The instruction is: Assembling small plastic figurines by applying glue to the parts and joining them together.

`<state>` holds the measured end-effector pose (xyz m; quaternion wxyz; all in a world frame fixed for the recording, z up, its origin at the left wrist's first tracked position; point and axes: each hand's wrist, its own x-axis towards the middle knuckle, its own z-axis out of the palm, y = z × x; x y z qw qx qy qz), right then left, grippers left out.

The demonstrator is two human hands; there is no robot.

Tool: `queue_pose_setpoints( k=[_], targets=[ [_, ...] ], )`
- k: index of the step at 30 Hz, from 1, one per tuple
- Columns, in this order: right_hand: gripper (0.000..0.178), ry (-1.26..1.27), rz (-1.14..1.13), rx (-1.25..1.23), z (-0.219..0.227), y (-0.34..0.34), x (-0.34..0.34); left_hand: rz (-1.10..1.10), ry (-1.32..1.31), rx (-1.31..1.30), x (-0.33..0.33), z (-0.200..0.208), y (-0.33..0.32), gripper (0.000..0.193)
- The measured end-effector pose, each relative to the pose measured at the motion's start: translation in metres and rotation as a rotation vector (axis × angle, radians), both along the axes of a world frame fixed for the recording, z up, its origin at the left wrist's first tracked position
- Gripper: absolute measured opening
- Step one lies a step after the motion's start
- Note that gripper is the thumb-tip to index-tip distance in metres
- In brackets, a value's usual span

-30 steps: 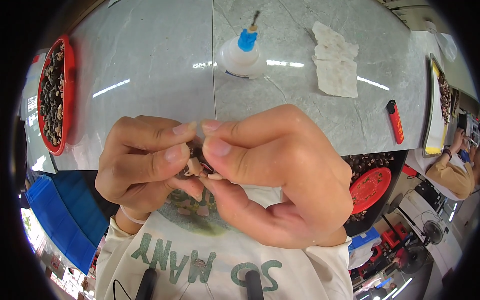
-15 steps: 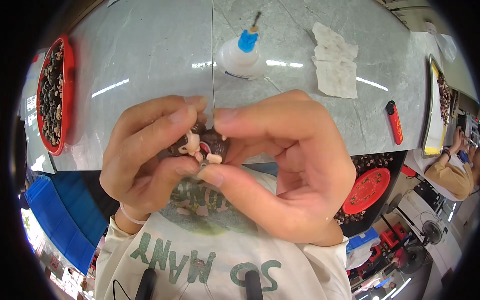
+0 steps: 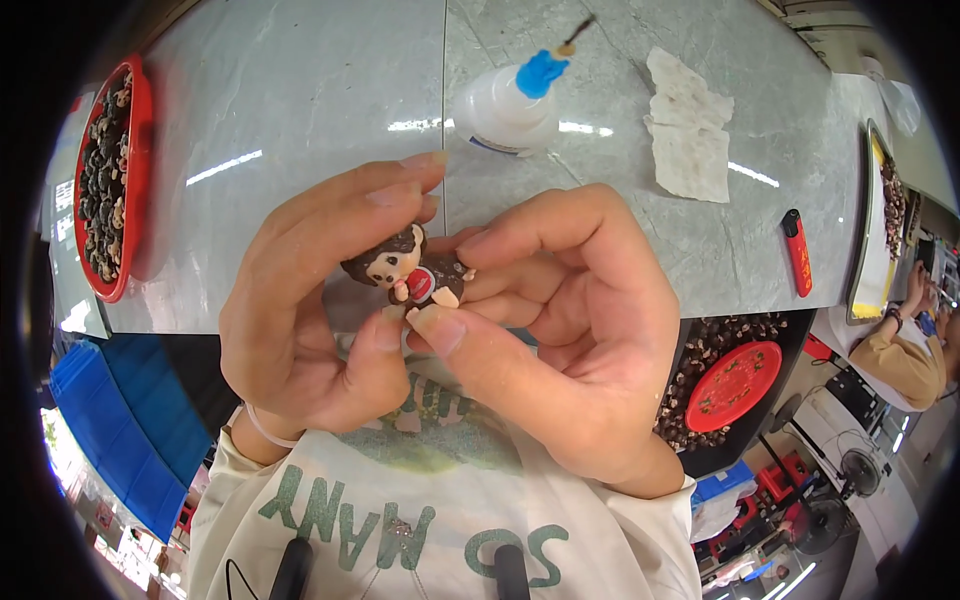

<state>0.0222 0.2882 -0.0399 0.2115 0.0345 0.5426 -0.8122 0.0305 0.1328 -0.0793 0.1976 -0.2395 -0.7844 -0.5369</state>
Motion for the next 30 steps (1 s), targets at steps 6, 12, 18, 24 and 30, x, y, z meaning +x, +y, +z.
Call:
queue_pose_setpoints(
  k=[6, 12, 18, 24, 30],
  targets=[
    [0.03, 0.333, 0.006, 0.119, -0.012, 0.001, 0.003, -0.023, -0.026, 0.07, -0.002, -0.001, 0.0, 0.035],
    [0.034, 0.556, 0.012, 0.197, -0.02, 0.002, 0.004, -0.07, 0.033, 0.086, -0.004, -0.006, -0.002, 0.037],
    [0.033, 0.562, -0.001, 0.202, -0.02, 0.0, 0.006, -0.086, 0.019, 0.118, -0.004, -0.005, -0.002, 0.035],
    [0.034, 0.704, 0.083, 0.36, -0.021, 0.004, 0.005, -0.09, 0.023, 0.065, -0.003, -0.005, -0.005, 0.034],
    [0.035, 0.659, 0.069, 0.307, -0.018, 0.005, 0.005, -0.115, 0.051, 0.102, -0.005, -0.007, -0.006, 0.036]
  ],
)
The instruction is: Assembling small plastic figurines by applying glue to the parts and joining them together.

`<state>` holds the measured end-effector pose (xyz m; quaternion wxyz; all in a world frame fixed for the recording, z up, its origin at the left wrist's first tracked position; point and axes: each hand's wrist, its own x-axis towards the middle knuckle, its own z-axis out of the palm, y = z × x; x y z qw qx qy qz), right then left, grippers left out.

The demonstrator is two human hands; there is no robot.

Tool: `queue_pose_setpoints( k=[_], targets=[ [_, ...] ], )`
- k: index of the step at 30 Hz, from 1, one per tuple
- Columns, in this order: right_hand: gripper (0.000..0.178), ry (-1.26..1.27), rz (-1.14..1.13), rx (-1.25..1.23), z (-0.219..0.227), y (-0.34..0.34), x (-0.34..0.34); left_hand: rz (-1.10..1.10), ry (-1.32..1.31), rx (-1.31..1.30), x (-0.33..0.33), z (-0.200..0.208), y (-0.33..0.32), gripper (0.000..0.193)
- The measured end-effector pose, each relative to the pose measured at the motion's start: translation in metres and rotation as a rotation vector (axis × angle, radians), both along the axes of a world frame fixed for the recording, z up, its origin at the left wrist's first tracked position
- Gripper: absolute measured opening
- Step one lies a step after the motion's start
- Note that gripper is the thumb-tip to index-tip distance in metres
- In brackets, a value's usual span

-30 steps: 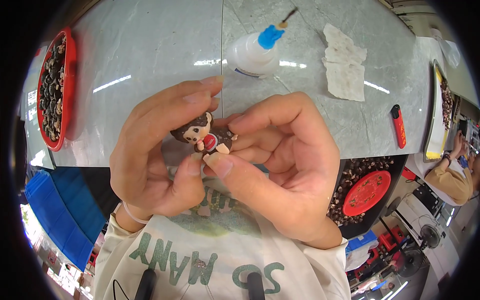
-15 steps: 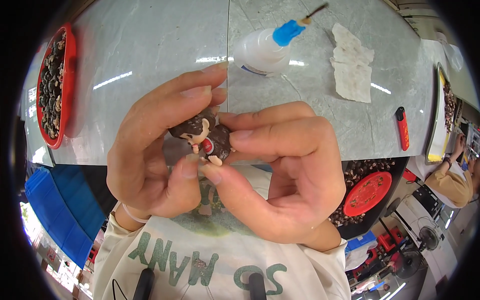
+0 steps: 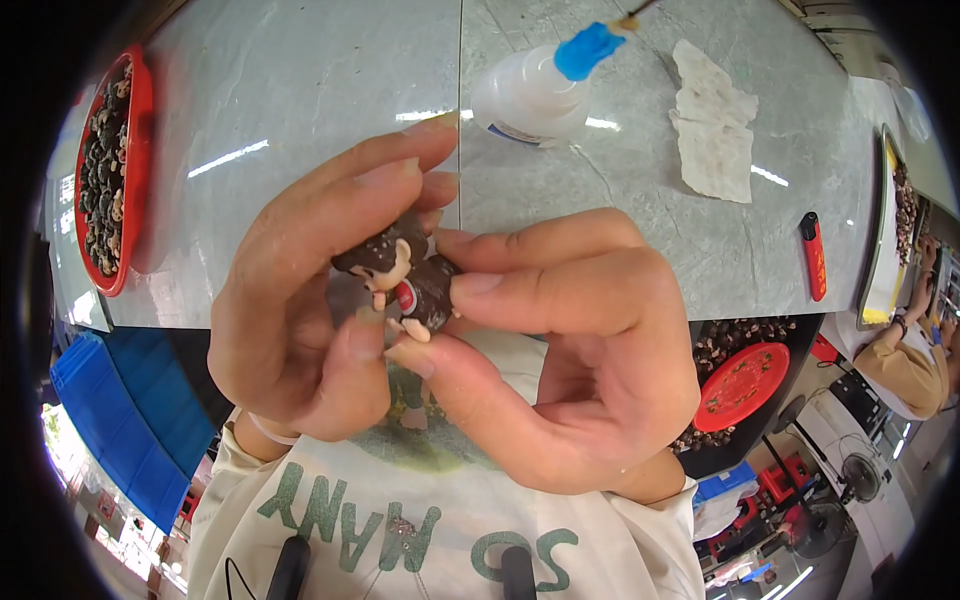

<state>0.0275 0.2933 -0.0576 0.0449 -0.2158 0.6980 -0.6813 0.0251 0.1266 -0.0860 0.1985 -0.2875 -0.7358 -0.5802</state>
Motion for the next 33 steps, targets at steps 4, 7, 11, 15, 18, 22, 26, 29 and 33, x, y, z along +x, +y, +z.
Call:
queue_pose_setpoints(
  k=[4, 7, 11, 15, 18, 22, 26, 29, 33],
  targets=[
    [0.034, -0.013, -0.02, -0.004, -0.0005, -0.0014, 0.001, -0.003, 0.002, -0.005, -0.001, -0.0021, 0.0005, 0.037],
    [0.033, -0.029, -0.035, -0.013, -0.0001, -0.0023, 0.0018, 0.0, 0.027, -0.01, -0.0026, -0.0019, 0.0011, 0.037],
    [0.032, -0.031, -0.035, -0.021, 0.0003, -0.0013, 0.0031, 0.022, 0.038, -0.003, -0.0006, -0.0024, 0.0016, 0.037],
    [0.032, -0.004, -0.03, -0.009, -0.0018, -0.0018, 0.0031, 0.028, 0.055, -0.009, 0.0007, -0.0033, 0.0011, 0.036],
    [0.032, -0.037, -0.032, -0.029, -0.0011, -0.0023, 0.0041, 0.048, 0.037, 0.008, 0.0024, -0.0022, 0.0022, 0.035],
    [0.032, -0.004, -0.019, -0.019, -0.0031, -0.002, 0.0034, 0.056, 0.026, 0.02, 0.0035, -0.0024, 0.0028, 0.034],
    [0.031, -0.027, -0.036, -0.001, -0.003, -0.0032, 0.0052, 0.052, 0.03, 0.023, 0.0034, -0.0037, 0.002, 0.034],
    [0.031, -0.029, -0.038, 0.011, -0.0025, -0.0026, 0.0053, 0.044, 0.019, 0.022, 0.0039, -0.0033, 0.0009, 0.035],
    [0.031, -0.012, -0.036, -0.006, -0.0045, -0.0035, 0.0052, 0.032, -0.007, 0.03, 0.0043, -0.0026, 0.0001, 0.035]
  ],
)
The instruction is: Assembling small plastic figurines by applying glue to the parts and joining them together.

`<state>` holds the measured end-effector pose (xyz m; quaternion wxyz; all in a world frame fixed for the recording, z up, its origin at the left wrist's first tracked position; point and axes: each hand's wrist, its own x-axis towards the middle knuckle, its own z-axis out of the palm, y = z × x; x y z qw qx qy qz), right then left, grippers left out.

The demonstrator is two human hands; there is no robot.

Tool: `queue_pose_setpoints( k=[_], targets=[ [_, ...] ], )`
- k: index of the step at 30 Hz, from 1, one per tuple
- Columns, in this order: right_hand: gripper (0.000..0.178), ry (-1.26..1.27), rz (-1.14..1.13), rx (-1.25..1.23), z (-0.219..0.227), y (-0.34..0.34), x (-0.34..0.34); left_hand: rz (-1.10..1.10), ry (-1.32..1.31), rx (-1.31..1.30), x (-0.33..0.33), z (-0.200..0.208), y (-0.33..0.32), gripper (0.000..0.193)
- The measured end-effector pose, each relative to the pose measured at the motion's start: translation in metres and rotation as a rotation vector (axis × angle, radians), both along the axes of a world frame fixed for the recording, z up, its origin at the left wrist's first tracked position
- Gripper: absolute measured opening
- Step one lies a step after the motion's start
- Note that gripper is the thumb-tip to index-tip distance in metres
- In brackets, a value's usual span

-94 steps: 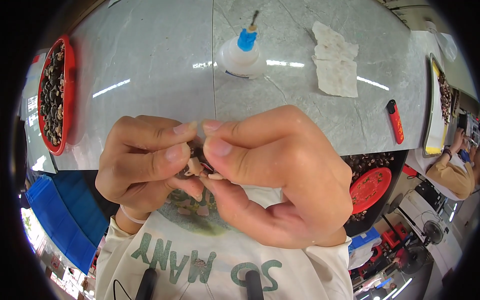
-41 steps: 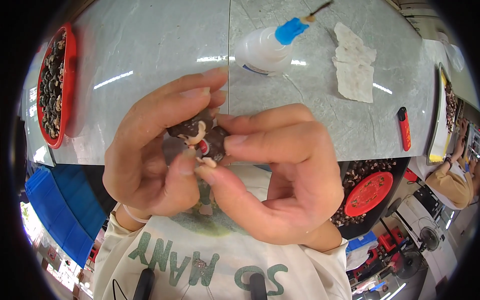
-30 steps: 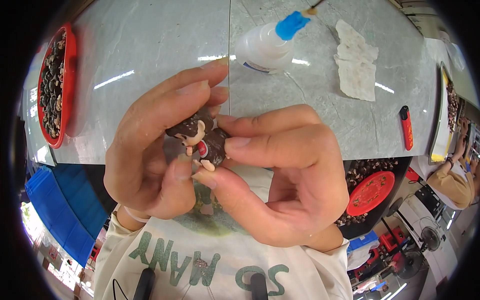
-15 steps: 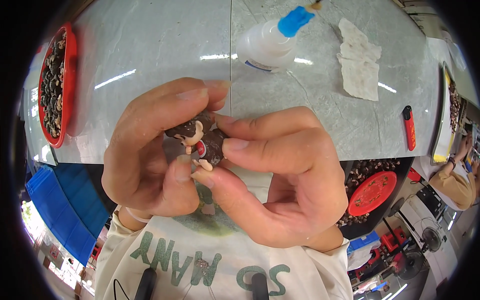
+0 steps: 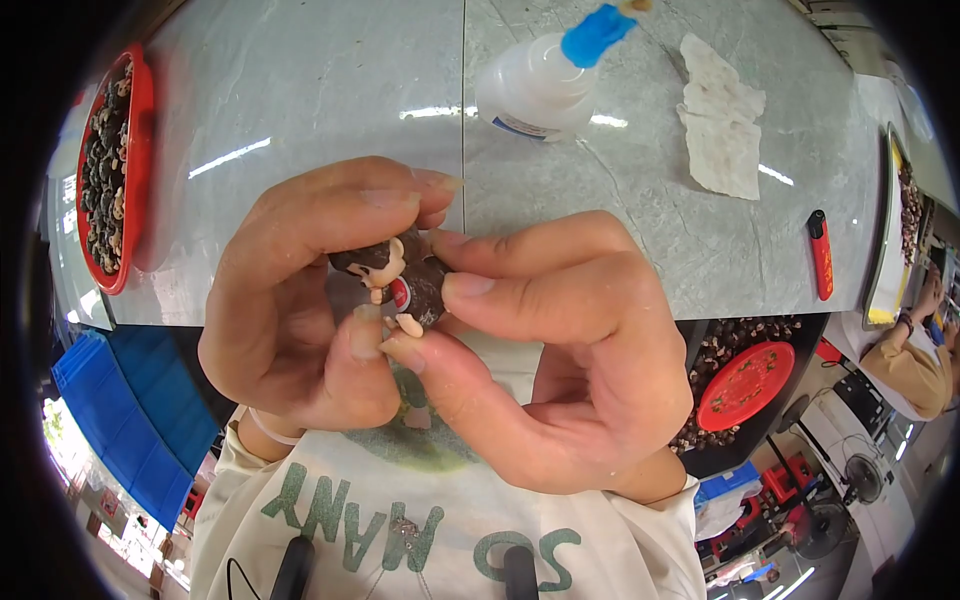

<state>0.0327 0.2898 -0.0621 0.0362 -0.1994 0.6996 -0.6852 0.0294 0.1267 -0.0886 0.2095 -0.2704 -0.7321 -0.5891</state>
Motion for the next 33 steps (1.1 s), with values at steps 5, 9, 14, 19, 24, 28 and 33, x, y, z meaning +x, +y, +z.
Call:
queue_pose_setpoints(
  k=[5, 9, 14, 19, 24, 28, 33],
  targets=[
    [0.031, -0.001, -0.014, 0.0, 0.002, -0.001, -0.001, -0.021, -0.051, 0.014, -0.002, 0.002, 0.0, 0.036],
    [0.03, -0.01, -0.015, 0.02, 0.004, -0.002, 0.0, 0.042, -0.107, -0.027, -0.001, 0.008, 0.001, 0.038],
    [0.03, -0.025, -0.033, 0.028, 0.005, -0.003, 0.0, 0.036, -0.1, -0.061, 0.0, 0.009, -0.002, 0.038],
    [0.03, 0.008, -0.018, 0.049, 0.002, -0.001, -0.001, 0.017, -0.085, -0.085, -0.001, 0.009, -0.003, 0.041],
    [0.03, 0.013, -0.04, 0.022, 0.0, -0.002, -0.001, 0.035, -0.111, -0.052, 0.002, 0.009, -0.001, 0.043],
    [0.03, 0.019, -0.042, 0.01, -0.001, -0.004, -0.001, 0.049, -0.106, -0.057, 0.003, 0.009, -0.002, 0.042],
    [0.03, 0.026, -0.048, 0.008, -0.002, -0.002, -0.001, 0.042, -0.126, -0.078, 0.002, 0.009, -0.001, 0.043]
  ],
)
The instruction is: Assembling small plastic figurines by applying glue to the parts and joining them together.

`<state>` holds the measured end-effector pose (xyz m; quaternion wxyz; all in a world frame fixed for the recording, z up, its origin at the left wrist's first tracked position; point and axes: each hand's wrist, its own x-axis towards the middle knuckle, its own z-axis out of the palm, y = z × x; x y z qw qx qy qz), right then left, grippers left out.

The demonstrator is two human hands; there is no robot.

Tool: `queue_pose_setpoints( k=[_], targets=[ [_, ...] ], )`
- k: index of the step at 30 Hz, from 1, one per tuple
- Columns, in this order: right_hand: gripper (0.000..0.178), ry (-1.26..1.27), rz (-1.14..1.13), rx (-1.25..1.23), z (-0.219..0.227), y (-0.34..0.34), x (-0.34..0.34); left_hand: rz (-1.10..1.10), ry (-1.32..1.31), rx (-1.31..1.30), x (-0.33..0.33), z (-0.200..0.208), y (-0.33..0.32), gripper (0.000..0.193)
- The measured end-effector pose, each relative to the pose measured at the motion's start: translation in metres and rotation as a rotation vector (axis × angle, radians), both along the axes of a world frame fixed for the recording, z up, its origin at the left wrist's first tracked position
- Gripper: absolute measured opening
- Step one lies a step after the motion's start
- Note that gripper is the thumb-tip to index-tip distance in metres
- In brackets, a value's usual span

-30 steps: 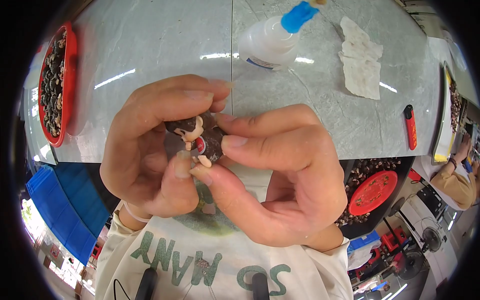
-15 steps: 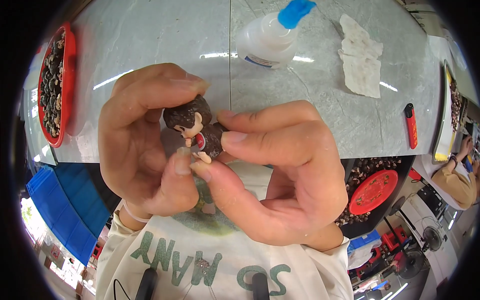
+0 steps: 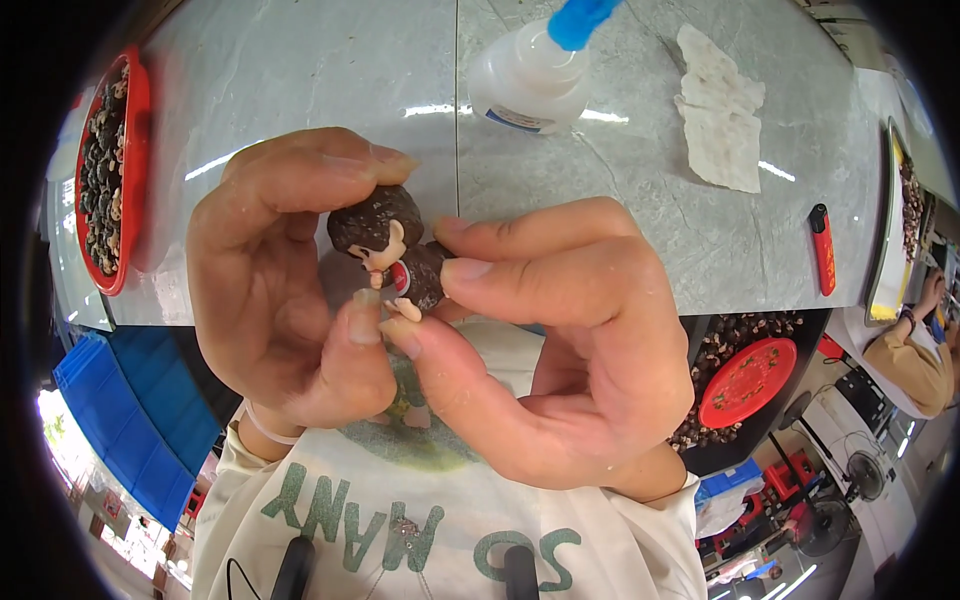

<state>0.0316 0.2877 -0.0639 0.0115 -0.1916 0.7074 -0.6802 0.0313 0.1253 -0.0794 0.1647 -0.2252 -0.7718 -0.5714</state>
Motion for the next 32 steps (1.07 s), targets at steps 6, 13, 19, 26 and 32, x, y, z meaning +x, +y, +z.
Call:
queue_pose_setpoints(
  k=[6, 13, 19, 26, 32],
  targets=[
    [0.03, -0.014, 0.019, 0.024, 0.0021, 0.001, -0.0008, -0.006, 0.009, 0.013, -0.0002, -0.0019, -0.001, 0.044],
    [0.03, -0.024, 0.026, 0.026, 0.0012, 0.002, 0.0001, -0.014, -0.028, -0.001, 0.001, 0.0, -0.0016, 0.044],
    [0.029, -0.055, 0.019, -0.015, 0.0014, 0.0007, 0.0008, 0.011, -0.07, 0.048, 0.0032, 0.0002, 0.0009, 0.044],
    [0.03, -0.044, 0.028, 0.01, 0.0011, 0.002, 0.0003, 0.005, -0.061, 0.047, 0.0023, -0.0004, 0.0006, 0.042],
    [0.031, -0.062, 0.029, -0.018, 0.0003, 0.0013, 0.0008, 0.002, -0.056, 0.035, 0.0021, -0.0008, 0.0002, 0.042]
  ],
)
